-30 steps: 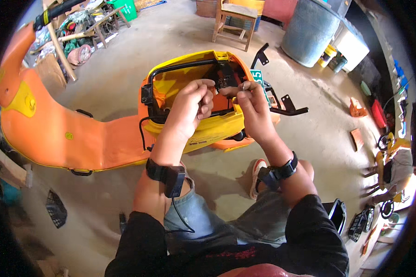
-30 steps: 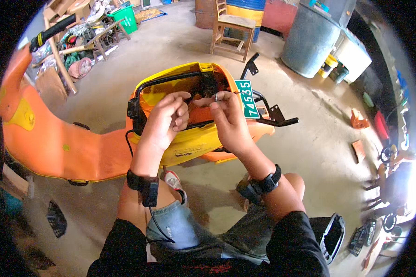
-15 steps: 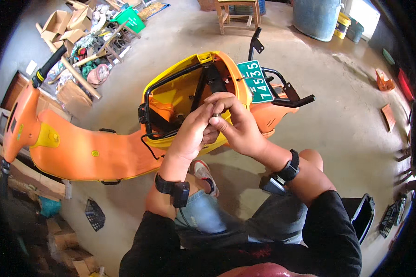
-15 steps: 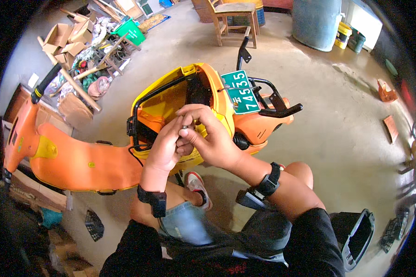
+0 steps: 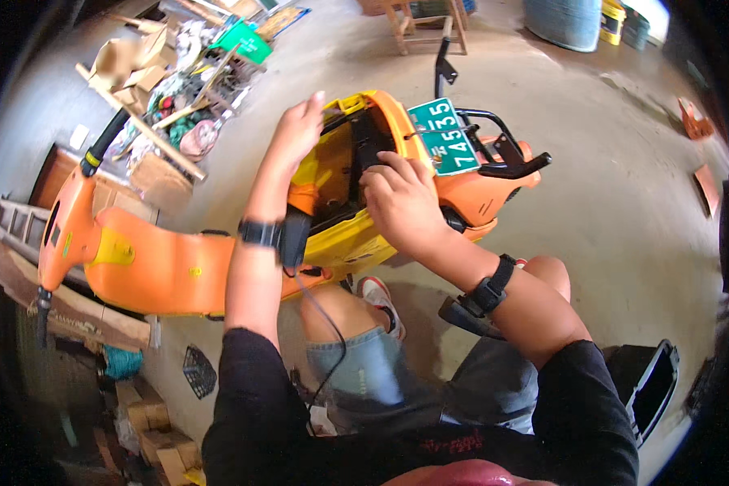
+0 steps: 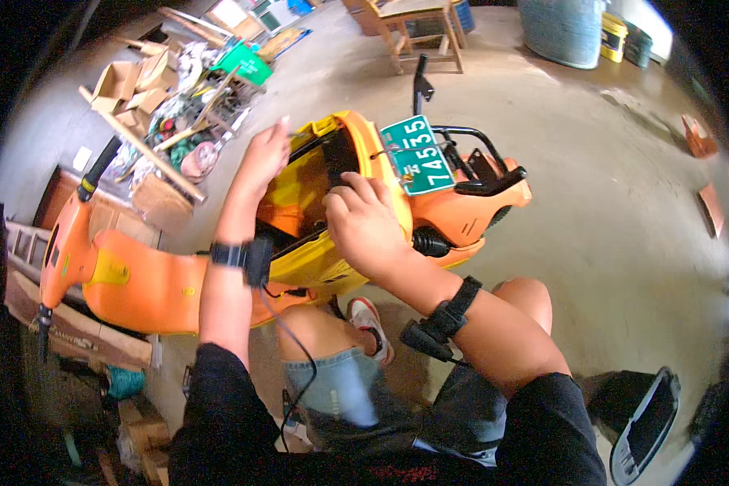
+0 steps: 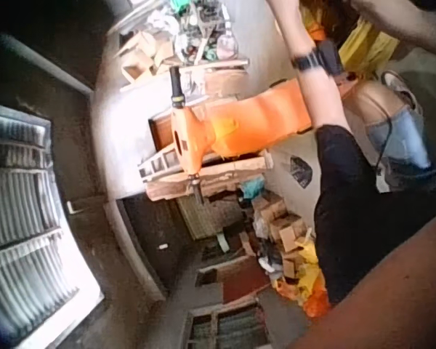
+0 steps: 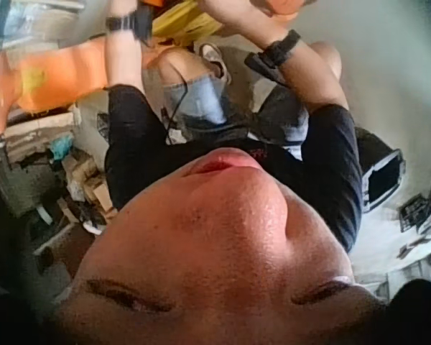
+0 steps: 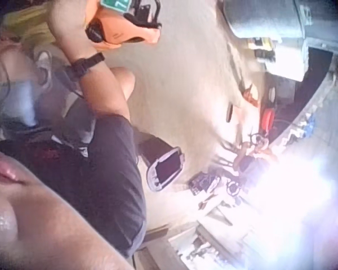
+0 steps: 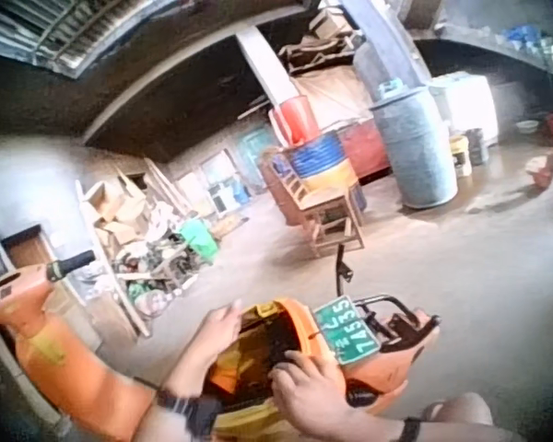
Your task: Replacing or repairing the battery and electrical components of a yellow scooter.
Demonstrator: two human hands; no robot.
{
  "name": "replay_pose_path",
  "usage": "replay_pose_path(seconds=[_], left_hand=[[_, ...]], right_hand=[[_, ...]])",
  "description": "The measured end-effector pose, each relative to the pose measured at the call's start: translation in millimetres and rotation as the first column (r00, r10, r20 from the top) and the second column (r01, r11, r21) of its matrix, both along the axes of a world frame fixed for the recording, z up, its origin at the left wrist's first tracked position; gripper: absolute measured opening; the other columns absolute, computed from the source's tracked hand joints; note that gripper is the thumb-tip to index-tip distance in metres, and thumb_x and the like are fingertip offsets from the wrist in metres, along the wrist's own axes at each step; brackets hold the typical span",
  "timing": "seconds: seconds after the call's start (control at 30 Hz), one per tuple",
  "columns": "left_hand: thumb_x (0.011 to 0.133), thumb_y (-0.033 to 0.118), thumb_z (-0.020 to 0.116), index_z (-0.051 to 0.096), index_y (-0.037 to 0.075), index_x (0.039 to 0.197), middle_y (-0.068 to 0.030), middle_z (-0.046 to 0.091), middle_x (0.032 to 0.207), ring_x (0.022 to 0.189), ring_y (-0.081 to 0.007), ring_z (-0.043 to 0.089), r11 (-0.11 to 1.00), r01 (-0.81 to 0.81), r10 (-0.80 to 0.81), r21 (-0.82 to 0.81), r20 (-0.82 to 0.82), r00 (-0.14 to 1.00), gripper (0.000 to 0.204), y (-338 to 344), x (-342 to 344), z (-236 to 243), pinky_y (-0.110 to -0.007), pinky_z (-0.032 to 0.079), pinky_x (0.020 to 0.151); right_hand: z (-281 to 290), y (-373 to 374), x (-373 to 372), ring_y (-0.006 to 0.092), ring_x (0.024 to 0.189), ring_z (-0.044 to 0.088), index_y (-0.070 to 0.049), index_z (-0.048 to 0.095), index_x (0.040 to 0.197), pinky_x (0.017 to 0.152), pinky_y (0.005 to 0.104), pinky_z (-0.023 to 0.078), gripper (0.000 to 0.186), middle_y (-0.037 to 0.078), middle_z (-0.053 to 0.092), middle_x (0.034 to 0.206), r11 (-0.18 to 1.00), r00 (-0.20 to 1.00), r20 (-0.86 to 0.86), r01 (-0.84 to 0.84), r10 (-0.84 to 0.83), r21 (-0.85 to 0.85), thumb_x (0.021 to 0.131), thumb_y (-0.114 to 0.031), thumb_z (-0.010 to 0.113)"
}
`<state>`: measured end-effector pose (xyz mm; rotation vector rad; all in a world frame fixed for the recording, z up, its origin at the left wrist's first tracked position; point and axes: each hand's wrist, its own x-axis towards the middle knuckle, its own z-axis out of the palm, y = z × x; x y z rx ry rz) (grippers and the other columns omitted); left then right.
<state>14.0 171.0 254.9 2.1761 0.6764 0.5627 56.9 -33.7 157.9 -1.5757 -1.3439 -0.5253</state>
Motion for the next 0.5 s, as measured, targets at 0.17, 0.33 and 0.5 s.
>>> replay_pose_path(seconds=[0.17,0.33,0.5], left_hand=[[0.096,0.039,0.04,0.06,-0.004,0.086,-0.0235,0.061,0.077,0.071,-0.0351,0.058,0.826,0.075,0.046,0.559,-0.2,0.979,0.049,28.0,58.7,-11.7,-0.041,0.045,0.073],[0.095,0.038,0.034,0.064,-0.001,0.091,-0.0272,0.062,0.09,0.087,-0.0418,0.06,0.697,0.153,0.177,0.701,-0.375,0.91,0.05,0.6,78.2,-3.5,-0.048,0.046,0.082],[0.095,0.038,0.033,0.064,0.002,0.092,-0.0248,0.064,0.091,0.088,-0.0407,0.061,0.654,0.174,0.265,0.736,-0.438,0.859,0.048,-3.8,75.4,-1.1,-0.05,0.047,0.081]], right_hand=[[0.9,-3.0,1.7,0.0271,0.111,0.05,-0.007,0.059,0.093,0.096,0.043,0.034,0.017,0.007,0.061,0.1,0.999,0.999,-0.002,0.036,-0.036,-0.03,0.076,-0.009,0.06],[-6.1,1.3,2.9,0.0282,0.109,0.049,-0.006,0.057,0.092,0.096,0.0436,0.034,0.021,0.009,0.06,0.1,1.0,1.0,0.004,0.026,-0.026,-0.013,0.072,-0.011,0.059],[-3.7,1.7,2.0,0.0272,0.106,0.051,-0.006,0.058,0.087,0.095,0.0442,0.034,0.018,0.008,0.061,0.095,1.0,1.0,-0.03,-0.002,0.002,0.008,0.07,-0.013,0.061]])
